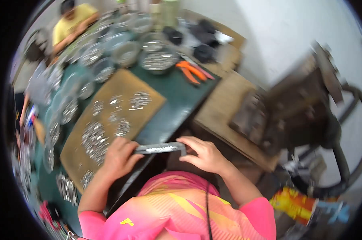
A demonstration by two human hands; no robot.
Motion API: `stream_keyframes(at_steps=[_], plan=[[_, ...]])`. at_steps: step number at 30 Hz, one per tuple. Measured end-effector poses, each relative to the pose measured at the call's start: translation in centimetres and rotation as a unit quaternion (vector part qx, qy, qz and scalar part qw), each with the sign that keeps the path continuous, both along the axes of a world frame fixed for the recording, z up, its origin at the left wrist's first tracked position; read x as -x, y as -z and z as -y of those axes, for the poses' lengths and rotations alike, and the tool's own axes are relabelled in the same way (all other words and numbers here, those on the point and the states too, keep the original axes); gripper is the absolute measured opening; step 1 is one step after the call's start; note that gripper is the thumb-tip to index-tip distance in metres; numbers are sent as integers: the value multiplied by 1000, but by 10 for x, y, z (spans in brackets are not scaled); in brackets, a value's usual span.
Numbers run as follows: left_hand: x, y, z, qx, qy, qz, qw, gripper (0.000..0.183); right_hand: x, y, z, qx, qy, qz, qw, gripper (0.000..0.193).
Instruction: The person places small metal clips into a guide strip by hand, then uses a manual press machine to process them.
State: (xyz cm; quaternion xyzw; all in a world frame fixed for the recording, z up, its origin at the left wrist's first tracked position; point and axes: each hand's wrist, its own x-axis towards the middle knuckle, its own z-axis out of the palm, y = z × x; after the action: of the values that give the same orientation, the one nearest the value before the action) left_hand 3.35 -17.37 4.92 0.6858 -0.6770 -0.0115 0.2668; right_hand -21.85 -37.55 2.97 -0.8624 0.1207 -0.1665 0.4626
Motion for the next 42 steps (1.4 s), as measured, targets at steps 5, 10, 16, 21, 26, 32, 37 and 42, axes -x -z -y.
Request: stream_keyframes(at_steps=[5, 10, 16, 21, 26, 32, 37, 42], plan=[[31, -21, 116, 13, 154, 20, 988, 32, 81, -6, -2, -10, 220, 52, 974, 57], [92, -18, 221, 75, 293, 31, 953, 30, 148, 0, -8, -47, 413, 82, 906, 58], [133, -4, 279, 89, 348, 36, 932, 32, 179, 12, -7, -89, 508, 104, 851, 59], [134, -2, 281, 125, 306, -25, 944, 41, 175, 0, 6, 86, 465, 22, 881, 69], [130, 1, 253, 88, 280, -67, 954, 37, 142, -23, 24, 290, 374, -43, 880, 93], [158, -3, 201, -49, 350, -202, 913, 28, 110, -13, 19, 296, 352, -72, 885, 103], [155, 16, 195, -29, 318, -210, 924, 31, 128, 12, 6, 27, 341, -35, 939, 95], [157, 14, 200, 16, 327, -165, 930, 26, 216, 41, -36, -201, 565, 185, 779, 67]])
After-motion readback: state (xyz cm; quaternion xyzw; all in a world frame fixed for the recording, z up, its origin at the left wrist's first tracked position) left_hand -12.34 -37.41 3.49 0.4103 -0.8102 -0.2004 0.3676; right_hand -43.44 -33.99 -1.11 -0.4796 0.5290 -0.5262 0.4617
